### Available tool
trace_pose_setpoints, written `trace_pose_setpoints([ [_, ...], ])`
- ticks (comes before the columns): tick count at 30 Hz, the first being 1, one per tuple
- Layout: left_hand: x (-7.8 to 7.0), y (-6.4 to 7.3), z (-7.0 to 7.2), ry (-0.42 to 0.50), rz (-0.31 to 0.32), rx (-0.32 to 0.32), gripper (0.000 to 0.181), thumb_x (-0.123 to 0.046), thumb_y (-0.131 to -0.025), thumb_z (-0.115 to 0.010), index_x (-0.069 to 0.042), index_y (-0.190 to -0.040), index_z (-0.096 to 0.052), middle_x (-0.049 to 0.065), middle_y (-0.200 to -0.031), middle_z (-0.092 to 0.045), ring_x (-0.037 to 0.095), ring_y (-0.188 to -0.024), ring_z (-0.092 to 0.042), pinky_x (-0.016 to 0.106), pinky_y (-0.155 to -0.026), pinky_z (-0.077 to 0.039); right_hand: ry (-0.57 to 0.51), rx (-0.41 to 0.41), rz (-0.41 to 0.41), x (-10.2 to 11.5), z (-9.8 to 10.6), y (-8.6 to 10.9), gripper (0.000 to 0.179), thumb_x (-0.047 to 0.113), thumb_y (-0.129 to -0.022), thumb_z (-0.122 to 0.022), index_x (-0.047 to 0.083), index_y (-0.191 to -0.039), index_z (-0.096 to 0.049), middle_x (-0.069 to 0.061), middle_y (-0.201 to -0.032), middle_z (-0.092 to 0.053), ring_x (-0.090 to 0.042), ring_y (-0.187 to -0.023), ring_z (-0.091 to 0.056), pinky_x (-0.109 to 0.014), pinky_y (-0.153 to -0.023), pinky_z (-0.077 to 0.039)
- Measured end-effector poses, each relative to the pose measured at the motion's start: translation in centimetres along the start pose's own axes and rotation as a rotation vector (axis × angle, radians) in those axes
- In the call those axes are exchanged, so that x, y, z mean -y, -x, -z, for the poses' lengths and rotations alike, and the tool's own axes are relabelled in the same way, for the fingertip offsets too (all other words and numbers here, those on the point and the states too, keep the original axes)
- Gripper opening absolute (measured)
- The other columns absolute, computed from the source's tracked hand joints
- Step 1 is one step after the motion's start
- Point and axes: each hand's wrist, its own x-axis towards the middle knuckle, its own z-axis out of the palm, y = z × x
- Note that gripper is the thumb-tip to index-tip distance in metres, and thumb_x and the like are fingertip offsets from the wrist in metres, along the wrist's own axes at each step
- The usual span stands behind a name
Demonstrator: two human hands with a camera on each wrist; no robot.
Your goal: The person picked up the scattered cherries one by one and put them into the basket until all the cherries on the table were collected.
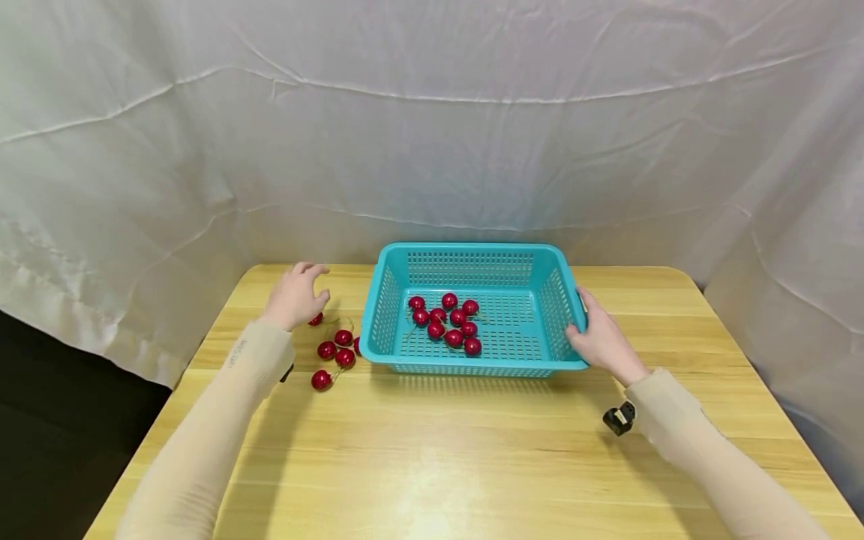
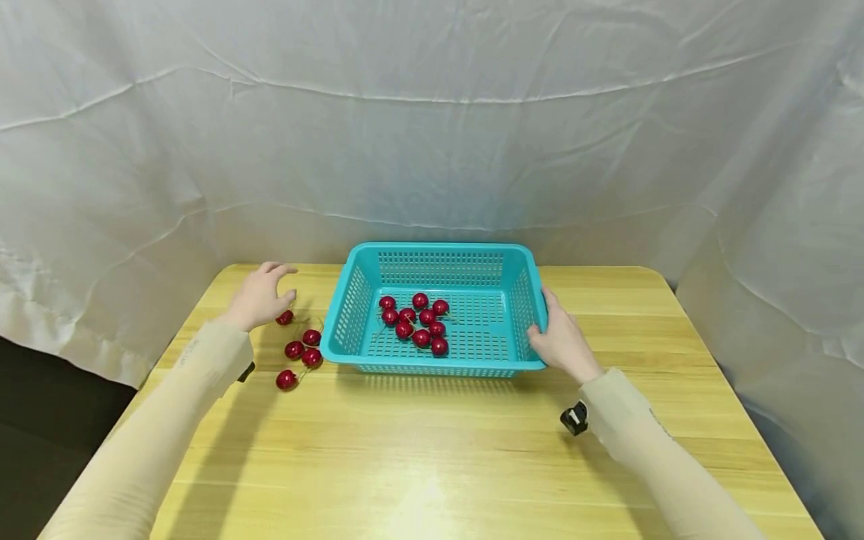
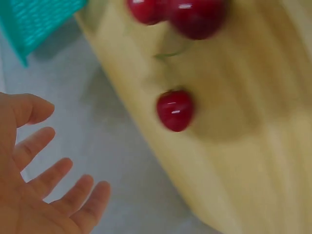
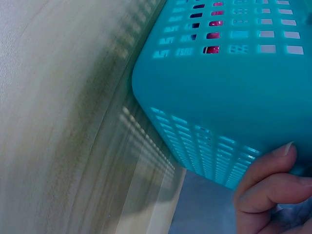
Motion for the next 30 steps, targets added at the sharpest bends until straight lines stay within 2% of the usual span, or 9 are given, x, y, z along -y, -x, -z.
trace_pose_setpoints([
  [5, 0.9, 0.5, -1.7, -0.012, 0.045, 0.12, 0.057, -0.029, -0.101, -0.049, -0.006, -0.153, -0.039, 0.03, -0.161, -0.025, 0.061, -0.141, -0.031, 0.073, -0.113, -0.029, 0.003, -0.001, 0.004, 0.0, 0.0, 0.0, 0.08, 0.01, -0.094, -0.051, -0.003, -0.16, -0.008, -0.043, -0.136, -0.048, -0.046, -0.104, -0.063, -0.051, -0.078, -0.058],
  [11, 1.3, 1.0, -2.9, -0.032, 0.076, 0.228, 0.057, -0.027, -0.102, -0.049, -0.007, -0.154, -0.039, 0.028, -0.162, -0.024, 0.061, -0.14, -0.031, 0.072, -0.112, -0.031, 0.007, 0.006, -0.003, -0.1, -0.1, 0.0, 0.08, 0.01, -0.094, -0.052, -0.003, -0.16, -0.008, -0.043, -0.136, -0.048, -0.046, -0.105, -0.062, -0.053, -0.08, -0.058],
  [16, 1.3, 1.0, -3.3, -0.06, 0.06, 0.266, 0.052, -0.022, -0.101, -0.05, -0.003, -0.149, -0.046, 0.028, -0.158, -0.034, 0.056, -0.14, -0.038, 0.067, -0.114, -0.035, 0.009, 0.011, -0.014, -0.2, -0.1, 0.0, 0.08, 0.011, -0.094, -0.051, -0.003, -0.16, -0.007, -0.042, -0.138, -0.047, -0.048, -0.109, -0.061, -0.057, -0.085, -0.055],
  [23, 1.5, 0.8, -3.7, -0.047, 0.057, 0.311, 0.044, -0.018, -0.099, -0.052, -0.001, -0.139, -0.057, 0.028, -0.143, -0.054, 0.047, -0.131, -0.052, 0.061, -0.111, -0.042, 0.008, 0.003, -0.003, -0.2, 0.0, -0.1, 0.08, 0.011, -0.094, -0.051, -0.003, -0.16, -0.008, -0.042, -0.137, -0.048, -0.047, -0.108, -0.061, -0.056, -0.084, -0.055],
  [26, 1.6, 0.8, -3.9, -0.037, 0.056, 0.315, 0.04, -0.016, -0.098, -0.052, -0.002, -0.134, -0.062, 0.025, -0.135, -0.062, 0.045, -0.127, -0.057, 0.06, -0.109, -0.044, 0.011, 0.003, -0.004, -0.2, 0.0, -0.1, 0.081, 0.011, -0.094, -0.052, -0.003, -0.16, -0.008, -0.042, -0.137, -0.049, -0.047, -0.107, -0.062, -0.055, -0.084, -0.056],
  [30, 1.6, 1.0, -3.9, -0.043, 0.04, 0.292, 0.037, -0.012, -0.097, -0.052, -0.001, -0.129, -0.065, 0.025, -0.133, -0.064, 0.047, -0.128, -0.056, 0.06, -0.11, -0.044, 0.01, 0.005, -0.006, -0.2, 0.0, -0.1, 0.081, 0.011, -0.094, -0.051, -0.003, -0.16, -0.008, -0.043, -0.136, -0.049, -0.046, -0.106, -0.062, -0.055, -0.083, -0.056],
])
